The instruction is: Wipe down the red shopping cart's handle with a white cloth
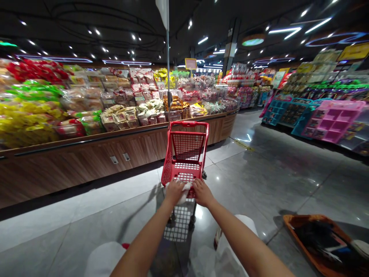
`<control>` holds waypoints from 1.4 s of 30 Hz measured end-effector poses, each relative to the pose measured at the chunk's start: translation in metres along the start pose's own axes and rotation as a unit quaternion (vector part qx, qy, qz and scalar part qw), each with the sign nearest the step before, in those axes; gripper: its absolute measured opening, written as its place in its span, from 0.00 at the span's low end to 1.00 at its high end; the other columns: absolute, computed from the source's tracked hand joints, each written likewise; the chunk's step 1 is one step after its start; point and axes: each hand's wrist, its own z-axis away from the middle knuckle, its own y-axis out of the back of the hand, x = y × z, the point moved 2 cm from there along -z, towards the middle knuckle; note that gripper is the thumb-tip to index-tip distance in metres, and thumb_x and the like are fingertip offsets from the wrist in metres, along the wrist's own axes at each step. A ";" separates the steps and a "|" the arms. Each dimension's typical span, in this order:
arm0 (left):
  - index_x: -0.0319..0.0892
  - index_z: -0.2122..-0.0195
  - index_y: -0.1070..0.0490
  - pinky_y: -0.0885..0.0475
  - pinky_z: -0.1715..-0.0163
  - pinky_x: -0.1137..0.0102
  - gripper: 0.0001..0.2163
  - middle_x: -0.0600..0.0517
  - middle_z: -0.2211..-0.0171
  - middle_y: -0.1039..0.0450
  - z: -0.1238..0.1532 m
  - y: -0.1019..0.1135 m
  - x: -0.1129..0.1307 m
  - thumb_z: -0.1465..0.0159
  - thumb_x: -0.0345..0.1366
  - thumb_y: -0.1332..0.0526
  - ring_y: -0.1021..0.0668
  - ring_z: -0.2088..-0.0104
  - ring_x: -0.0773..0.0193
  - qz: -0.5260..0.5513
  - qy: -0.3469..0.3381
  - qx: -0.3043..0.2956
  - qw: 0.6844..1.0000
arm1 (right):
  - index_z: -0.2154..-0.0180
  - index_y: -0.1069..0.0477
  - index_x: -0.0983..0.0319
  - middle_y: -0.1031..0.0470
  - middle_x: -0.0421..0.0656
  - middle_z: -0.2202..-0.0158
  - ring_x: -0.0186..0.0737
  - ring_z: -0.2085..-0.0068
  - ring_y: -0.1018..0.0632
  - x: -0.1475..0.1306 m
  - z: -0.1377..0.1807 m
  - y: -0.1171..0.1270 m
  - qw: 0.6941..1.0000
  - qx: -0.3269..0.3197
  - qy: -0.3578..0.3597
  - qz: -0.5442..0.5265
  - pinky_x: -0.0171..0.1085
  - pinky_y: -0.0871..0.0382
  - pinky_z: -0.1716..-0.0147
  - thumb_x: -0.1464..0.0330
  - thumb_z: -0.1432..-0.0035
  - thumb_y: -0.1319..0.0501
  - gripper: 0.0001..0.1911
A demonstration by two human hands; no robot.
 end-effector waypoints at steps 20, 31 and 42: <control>0.42 0.64 0.29 0.35 0.52 0.59 0.07 0.46 0.63 0.28 0.027 -0.006 0.031 0.36 0.38 0.43 0.28 0.58 0.55 -0.003 0.046 0.031 0.998 | 0.46 0.37 0.75 0.42 0.62 0.39 0.55 0.34 0.52 0.027 0.025 0.028 0.990 -0.063 -0.125 0.028 0.54 0.60 0.37 0.75 0.57 0.41 0.32; 0.44 0.67 0.29 0.35 0.57 0.61 0.06 0.48 0.67 0.29 0.074 0.003 0.003 0.38 0.39 0.42 0.29 0.61 0.56 -0.007 0.102 0.087 0.991 | 0.70 0.26 0.59 0.41 0.43 0.37 0.53 0.36 0.44 -0.051 -0.012 0.119 0.994 0.086 -0.014 -0.063 0.58 0.55 0.39 0.68 0.50 0.38 0.04; 0.43 0.64 0.27 0.36 0.57 0.61 0.06 0.49 0.67 0.28 0.097 0.008 -0.011 0.42 0.35 0.39 0.28 0.61 0.56 -0.008 0.149 0.147 0.978 | 0.80 0.27 0.58 0.57 0.27 0.33 0.51 0.32 0.61 -0.159 -0.064 0.176 0.962 0.237 0.114 -0.073 0.57 0.77 0.39 0.71 0.49 0.38 0.09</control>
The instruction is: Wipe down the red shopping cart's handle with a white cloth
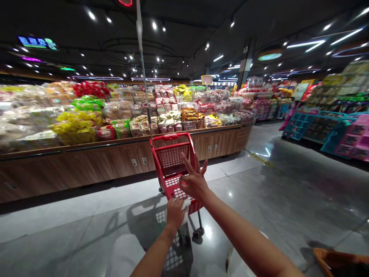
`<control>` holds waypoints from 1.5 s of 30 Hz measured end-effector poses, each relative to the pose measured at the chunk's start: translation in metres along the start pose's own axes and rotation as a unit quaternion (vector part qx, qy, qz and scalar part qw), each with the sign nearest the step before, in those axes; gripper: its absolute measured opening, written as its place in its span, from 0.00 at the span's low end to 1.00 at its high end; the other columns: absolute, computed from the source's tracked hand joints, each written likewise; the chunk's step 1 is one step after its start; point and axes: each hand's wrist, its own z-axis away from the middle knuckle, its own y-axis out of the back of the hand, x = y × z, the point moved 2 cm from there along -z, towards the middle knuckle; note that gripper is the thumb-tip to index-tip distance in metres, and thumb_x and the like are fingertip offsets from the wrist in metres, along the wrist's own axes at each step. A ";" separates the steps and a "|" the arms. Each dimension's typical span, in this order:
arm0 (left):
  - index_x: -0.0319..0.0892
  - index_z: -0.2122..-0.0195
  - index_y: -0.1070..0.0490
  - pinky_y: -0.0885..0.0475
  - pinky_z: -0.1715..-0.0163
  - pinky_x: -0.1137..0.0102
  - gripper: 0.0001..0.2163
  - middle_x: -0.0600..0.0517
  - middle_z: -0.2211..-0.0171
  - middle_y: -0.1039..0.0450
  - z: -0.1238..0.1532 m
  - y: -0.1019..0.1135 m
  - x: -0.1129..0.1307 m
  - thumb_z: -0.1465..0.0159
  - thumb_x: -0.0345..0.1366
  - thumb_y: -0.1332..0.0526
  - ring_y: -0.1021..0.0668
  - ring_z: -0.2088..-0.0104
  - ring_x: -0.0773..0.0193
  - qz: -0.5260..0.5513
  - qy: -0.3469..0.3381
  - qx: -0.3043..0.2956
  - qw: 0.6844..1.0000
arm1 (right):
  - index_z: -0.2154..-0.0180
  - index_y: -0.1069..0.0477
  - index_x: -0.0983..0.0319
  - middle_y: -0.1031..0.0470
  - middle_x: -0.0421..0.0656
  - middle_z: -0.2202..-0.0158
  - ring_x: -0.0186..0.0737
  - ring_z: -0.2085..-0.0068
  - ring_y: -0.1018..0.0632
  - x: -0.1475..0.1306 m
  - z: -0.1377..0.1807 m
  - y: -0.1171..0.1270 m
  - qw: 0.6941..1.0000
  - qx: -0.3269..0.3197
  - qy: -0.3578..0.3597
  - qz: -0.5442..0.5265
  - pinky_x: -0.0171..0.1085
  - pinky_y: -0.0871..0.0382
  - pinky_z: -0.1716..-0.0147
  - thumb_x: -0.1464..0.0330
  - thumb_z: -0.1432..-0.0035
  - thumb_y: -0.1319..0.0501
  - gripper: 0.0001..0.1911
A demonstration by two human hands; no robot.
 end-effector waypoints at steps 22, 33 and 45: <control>0.44 0.55 0.30 0.30 0.55 0.63 0.11 0.48 0.60 0.29 -0.011 0.024 -0.007 0.34 0.36 0.49 0.26 0.57 0.58 0.166 0.109 0.042 0.979 | 0.53 0.31 0.59 0.32 0.47 0.46 0.45 0.34 0.48 0.120 0.137 -0.106 0.943 -0.309 -0.117 0.028 0.55 0.60 0.38 0.58 0.36 0.49 0.16; 0.45 0.48 0.32 0.45 0.39 0.52 0.18 0.45 0.44 0.34 -0.032 0.005 0.053 0.40 0.34 0.44 0.35 0.42 0.50 0.110 0.129 -0.116 0.979 | 0.52 0.32 0.59 0.34 0.48 0.45 0.46 0.35 0.49 0.117 0.142 -0.113 0.951 -0.281 -0.129 0.002 0.51 0.48 0.41 0.64 0.38 0.47 0.14; 0.48 0.45 0.35 0.31 0.53 0.63 0.25 0.46 0.46 0.32 -0.042 0.006 0.030 0.44 0.42 0.35 0.27 0.50 0.54 0.032 0.034 -0.255 0.966 | 0.48 0.33 0.64 0.36 0.49 0.44 0.45 0.34 0.52 0.108 0.137 -0.113 0.949 -0.287 -0.121 -0.038 0.44 0.55 0.36 0.68 0.42 0.46 0.20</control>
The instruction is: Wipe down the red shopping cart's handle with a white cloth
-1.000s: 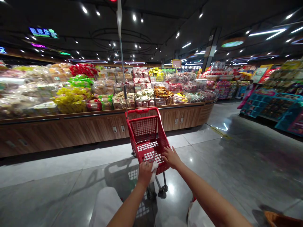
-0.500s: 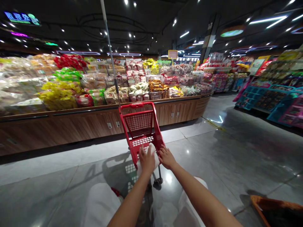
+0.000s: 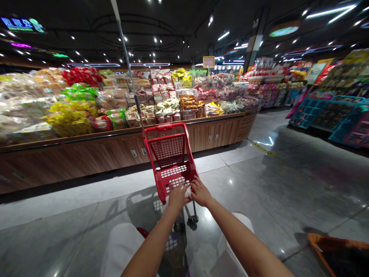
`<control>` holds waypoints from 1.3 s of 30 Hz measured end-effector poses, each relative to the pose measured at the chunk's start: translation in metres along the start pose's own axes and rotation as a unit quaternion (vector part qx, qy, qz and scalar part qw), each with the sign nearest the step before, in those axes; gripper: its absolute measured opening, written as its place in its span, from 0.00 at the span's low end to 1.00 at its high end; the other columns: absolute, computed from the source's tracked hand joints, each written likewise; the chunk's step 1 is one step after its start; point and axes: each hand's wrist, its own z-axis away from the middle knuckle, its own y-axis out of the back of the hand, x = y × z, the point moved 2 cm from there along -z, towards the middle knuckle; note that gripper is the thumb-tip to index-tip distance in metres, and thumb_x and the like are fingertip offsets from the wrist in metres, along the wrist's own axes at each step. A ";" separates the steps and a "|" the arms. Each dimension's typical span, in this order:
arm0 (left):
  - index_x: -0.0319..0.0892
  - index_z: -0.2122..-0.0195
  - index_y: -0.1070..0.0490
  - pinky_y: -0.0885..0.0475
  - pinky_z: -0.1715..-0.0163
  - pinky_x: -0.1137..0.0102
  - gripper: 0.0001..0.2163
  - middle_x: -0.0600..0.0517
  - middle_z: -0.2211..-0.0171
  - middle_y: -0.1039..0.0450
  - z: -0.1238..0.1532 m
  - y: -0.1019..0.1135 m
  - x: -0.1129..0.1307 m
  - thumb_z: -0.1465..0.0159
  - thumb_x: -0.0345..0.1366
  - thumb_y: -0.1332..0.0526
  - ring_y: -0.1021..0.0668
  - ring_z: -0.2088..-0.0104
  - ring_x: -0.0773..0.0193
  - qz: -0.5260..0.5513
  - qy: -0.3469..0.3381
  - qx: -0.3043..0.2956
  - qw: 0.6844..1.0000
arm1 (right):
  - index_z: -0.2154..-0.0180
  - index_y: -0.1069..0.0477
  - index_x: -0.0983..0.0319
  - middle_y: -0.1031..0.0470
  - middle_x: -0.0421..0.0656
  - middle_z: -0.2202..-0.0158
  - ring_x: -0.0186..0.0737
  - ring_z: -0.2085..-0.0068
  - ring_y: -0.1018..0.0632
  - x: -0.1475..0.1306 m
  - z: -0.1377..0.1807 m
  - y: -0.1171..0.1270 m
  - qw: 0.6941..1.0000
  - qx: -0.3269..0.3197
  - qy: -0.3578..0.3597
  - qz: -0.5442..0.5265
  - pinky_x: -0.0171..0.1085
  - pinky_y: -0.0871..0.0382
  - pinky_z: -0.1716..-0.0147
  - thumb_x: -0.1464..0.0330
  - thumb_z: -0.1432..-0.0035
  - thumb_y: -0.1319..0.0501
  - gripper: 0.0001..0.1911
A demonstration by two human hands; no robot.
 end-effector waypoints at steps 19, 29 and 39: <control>0.43 0.57 0.29 0.34 0.59 0.64 0.13 0.46 0.59 0.26 0.042 0.006 -0.027 0.40 0.44 0.40 0.26 0.58 0.55 -0.099 -0.016 0.045 0.994 | 0.46 0.37 0.63 0.40 0.53 0.41 0.52 0.34 0.56 -0.037 0.013 -0.006 0.999 -0.040 -0.028 -0.003 0.57 0.55 0.40 0.65 0.55 0.38 0.32; 0.42 0.59 0.28 0.33 0.60 0.64 0.12 0.44 0.60 0.25 0.056 0.006 -0.015 0.38 0.44 0.43 0.25 0.59 0.54 -0.103 -0.050 0.035 0.993 | 0.40 0.45 0.60 0.43 0.52 0.38 0.50 0.33 0.56 -0.050 0.036 -0.008 0.996 -0.059 -0.041 0.048 0.62 0.64 0.40 0.71 0.54 0.39 0.38; 0.42 0.60 0.28 0.34 0.57 0.62 0.12 0.44 0.60 0.25 0.096 0.011 -0.024 0.40 0.44 0.40 0.26 0.57 0.53 -0.120 -0.064 0.062 0.989 | 0.40 0.46 0.63 0.44 0.56 0.38 0.53 0.33 0.57 -0.062 0.071 -0.003 0.994 -0.032 -0.090 0.052 0.63 0.62 0.40 0.70 0.56 0.36 0.41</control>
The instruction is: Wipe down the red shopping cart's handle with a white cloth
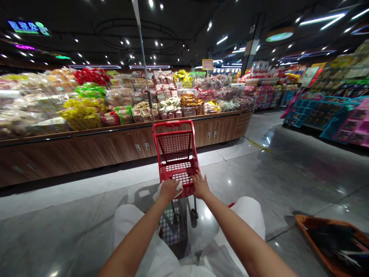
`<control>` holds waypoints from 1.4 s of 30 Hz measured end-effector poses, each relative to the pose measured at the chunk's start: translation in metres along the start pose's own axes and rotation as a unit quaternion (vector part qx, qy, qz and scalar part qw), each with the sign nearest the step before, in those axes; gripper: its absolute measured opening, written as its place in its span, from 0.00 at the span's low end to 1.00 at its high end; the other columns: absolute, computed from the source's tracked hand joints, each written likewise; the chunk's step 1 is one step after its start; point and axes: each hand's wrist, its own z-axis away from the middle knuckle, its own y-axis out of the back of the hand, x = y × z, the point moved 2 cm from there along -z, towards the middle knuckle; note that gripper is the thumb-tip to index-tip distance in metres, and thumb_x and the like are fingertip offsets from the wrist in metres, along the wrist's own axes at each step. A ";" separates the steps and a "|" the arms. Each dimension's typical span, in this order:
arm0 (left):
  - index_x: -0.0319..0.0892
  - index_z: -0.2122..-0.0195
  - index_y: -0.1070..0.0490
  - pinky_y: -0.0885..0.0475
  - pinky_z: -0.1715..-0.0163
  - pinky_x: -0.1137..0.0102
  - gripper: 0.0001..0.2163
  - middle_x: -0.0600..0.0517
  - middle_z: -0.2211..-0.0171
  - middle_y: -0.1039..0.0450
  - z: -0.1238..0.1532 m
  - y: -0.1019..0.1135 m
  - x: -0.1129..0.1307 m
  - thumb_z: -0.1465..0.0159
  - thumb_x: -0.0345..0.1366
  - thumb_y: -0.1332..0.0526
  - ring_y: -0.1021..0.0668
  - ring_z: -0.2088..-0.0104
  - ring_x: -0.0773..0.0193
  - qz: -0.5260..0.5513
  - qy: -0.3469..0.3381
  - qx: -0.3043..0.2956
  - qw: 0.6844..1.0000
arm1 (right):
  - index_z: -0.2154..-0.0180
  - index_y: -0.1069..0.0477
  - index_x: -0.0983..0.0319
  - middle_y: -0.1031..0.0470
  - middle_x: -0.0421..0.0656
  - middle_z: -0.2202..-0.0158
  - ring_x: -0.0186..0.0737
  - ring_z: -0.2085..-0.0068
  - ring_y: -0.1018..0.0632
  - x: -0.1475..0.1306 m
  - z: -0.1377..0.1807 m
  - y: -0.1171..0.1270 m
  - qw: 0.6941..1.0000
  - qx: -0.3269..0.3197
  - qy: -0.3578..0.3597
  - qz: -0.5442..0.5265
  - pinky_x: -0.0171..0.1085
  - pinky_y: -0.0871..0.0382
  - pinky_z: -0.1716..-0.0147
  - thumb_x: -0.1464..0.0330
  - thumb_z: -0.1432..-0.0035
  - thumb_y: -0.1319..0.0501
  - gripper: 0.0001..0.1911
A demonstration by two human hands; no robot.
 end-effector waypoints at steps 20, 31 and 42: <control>0.41 0.60 0.27 0.37 0.55 0.59 0.11 0.44 0.58 0.26 0.002 -0.006 0.011 0.40 0.41 0.40 0.27 0.55 0.52 -0.010 0.062 0.035 0.997 | 0.34 0.61 0.63 0.53 0.57 0.34 0.53 0.33 0.62 0.000 -0.008 -0.014 1.000 -0.005 -0.010 0.004 0.61 0.60 0.40 0.74 0.60 0.36 0.55; 0.40 0.61 0.28 0.34 0.58 0.60 0.10 0.44 0.61 0.25 -0.008 -0.007 0.013 0.39 0.41 0.41 0.25 0.58 0.52 -0.007 -0.025 0.027 0.999 | 0.35 0.56 0.64 0.47 0.53 0.36 0.49 0.33 0.59 0.016 -0.008 -0.011 0.998 0.018 0.057 0.026 0.55 0.69 0.37 0.75 0.61 0.39 0.51; 0.39 0.60 0.29 0.34 0.56 0.60 0.10 0.44 0.60 0.25 -0.012 -0.012 0.034 0.40 0.38 0.40 0.26 0.57 0.53 0.008 0.033 0.040 0.999 | 0.36 0.52 0.69 0.46 0.56 0.37 0.54 0.33 0.60 -0.004 -0.010 -0.028 0.997 0.057 0.041 0.007 0.51 0.65 0.36 0.71 0.63 0.36 0.51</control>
